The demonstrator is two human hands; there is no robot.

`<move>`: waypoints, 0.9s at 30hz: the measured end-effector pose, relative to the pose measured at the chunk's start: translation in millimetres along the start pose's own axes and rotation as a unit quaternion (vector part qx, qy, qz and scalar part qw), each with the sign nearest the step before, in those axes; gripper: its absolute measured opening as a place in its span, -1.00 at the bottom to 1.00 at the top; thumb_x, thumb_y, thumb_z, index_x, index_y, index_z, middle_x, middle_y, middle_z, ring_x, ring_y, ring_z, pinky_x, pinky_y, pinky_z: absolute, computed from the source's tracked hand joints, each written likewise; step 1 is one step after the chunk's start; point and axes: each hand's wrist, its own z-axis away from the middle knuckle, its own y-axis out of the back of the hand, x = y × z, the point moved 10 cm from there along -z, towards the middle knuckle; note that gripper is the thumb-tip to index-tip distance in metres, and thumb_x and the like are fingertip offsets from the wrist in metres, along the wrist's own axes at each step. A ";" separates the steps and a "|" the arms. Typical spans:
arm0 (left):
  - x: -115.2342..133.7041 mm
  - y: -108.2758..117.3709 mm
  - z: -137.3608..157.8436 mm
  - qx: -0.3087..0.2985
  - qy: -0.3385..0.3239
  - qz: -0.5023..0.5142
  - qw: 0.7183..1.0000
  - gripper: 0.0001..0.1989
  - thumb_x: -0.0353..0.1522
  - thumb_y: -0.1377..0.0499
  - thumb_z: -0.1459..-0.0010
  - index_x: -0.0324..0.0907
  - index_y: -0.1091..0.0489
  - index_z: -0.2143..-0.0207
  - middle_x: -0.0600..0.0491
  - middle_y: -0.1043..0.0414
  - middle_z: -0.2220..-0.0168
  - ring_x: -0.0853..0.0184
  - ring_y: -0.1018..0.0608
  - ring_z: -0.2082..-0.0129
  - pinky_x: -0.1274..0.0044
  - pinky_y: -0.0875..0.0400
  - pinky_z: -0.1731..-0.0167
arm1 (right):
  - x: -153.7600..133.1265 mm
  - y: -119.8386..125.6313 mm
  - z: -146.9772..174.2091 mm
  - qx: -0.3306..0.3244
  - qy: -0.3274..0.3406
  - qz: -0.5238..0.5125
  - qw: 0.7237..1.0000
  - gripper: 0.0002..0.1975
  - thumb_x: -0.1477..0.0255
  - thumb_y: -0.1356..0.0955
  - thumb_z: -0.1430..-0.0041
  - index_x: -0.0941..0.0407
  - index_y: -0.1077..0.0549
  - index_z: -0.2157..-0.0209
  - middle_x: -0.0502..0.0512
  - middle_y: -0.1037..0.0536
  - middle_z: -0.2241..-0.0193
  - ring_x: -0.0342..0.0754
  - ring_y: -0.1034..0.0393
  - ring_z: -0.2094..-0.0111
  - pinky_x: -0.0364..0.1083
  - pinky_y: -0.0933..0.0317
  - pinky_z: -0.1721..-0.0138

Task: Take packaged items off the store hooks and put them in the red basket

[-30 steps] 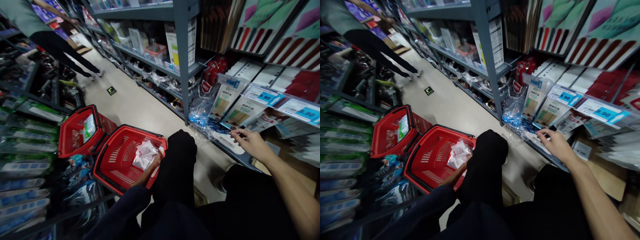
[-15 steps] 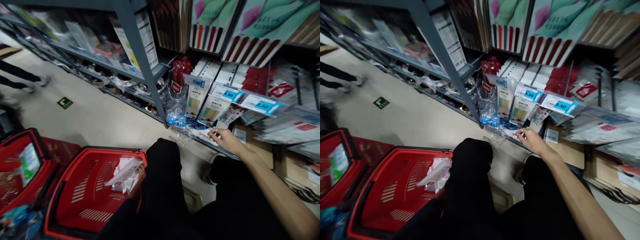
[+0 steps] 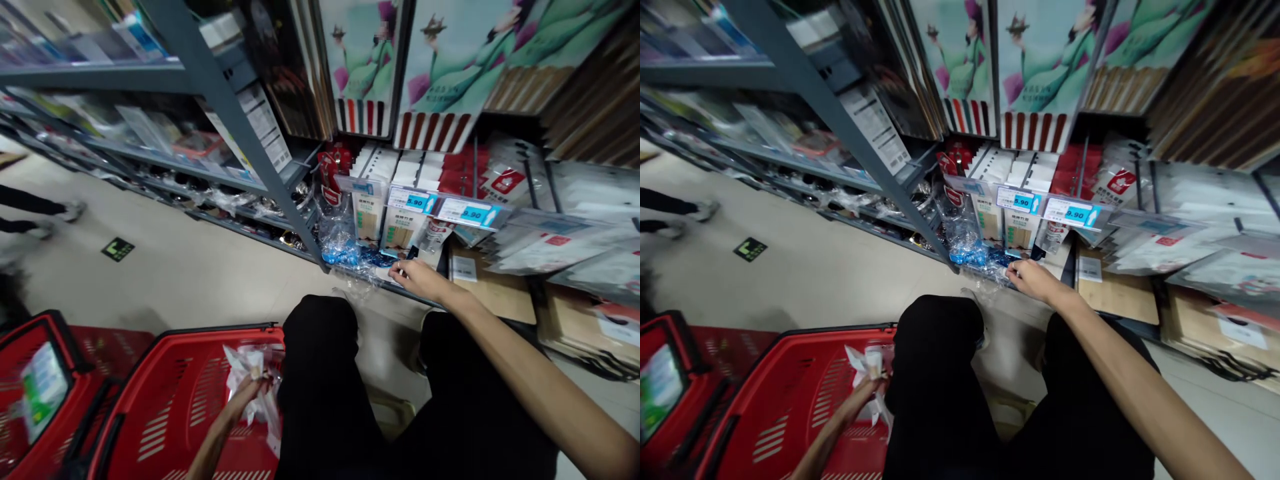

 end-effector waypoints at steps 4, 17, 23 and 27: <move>7.0 65.9 41.3 0.047 0.022 0.163 0.985 -0.71 -0.37 -0.33 0.47 -0.12 -0.37 0.56 0.07 -0.43 0.53 -0.02 -0.57 0.24 0.26 -0.49 0.19 | -15.6 5.4 5.7 0.010 0.023 -0.001 1.000 -0.78 0.39 -0.27 -0.35 0.11 -0.56 0.21 0.11 -0.62 0.30 -0.02 -0.48 0.30 -0.14 -0.18 0.27; 345.1 -131.1 128.3 -0.290 -0.380 0.433 0.764 -0.57 -0.25 -0.27 0.17 -0.23 -0.40 0.20 0.11 -0.31 0.43 0.44 -0.39 0.47 0.58 -0.42 0.41 | -60.2 4.6 26.2 -0.090 0.023 -0.467 0.880 -0.34 -0.13 -0.20 -0.31 0.19 -0.52 0.09 0.27 -0.59 0.08 0.00 -0.53 0.20 -0.11 -0.40 0.28; 366.8 -237.5 89.6 -0.291 -0.347 0.349 0.820 -0.66 -0.21 -0.16 -0.01 -0.15 -0.47 0.17 -0.09 -0.53 0.05 0.14 -0.51 -0.06 0.31 -0.38 -0.11 | -55.7 25.2 45.6 -0.085 0.078 -0.502 0.857 -0.45 0.07 -0.51 -0.09 0.20 -0.52 0.06 0.15 -0.62 0.12 -0.04 -0.52 0.19 -0.17 -0.37 0.22; 353.6 -230.8 51.5 -0.215 -0.304 0.322 0.870 -0.81 -0.48 -0.23 0.09 -0.15 -0.44 0.34 0.09 -0.56 0.27 0.32 -0.59 0.13 0.50 -0.40 -0.06 | -19.1 41.2 57.2 -0.016 0.032 -0.505 0.863 -0.48 0.21 -0.55 -0.04 0.19 -0.49 0.03 0.15 -0.62 0.13 -0.04 -0.53 0.21 -0.17 -0.39 0.28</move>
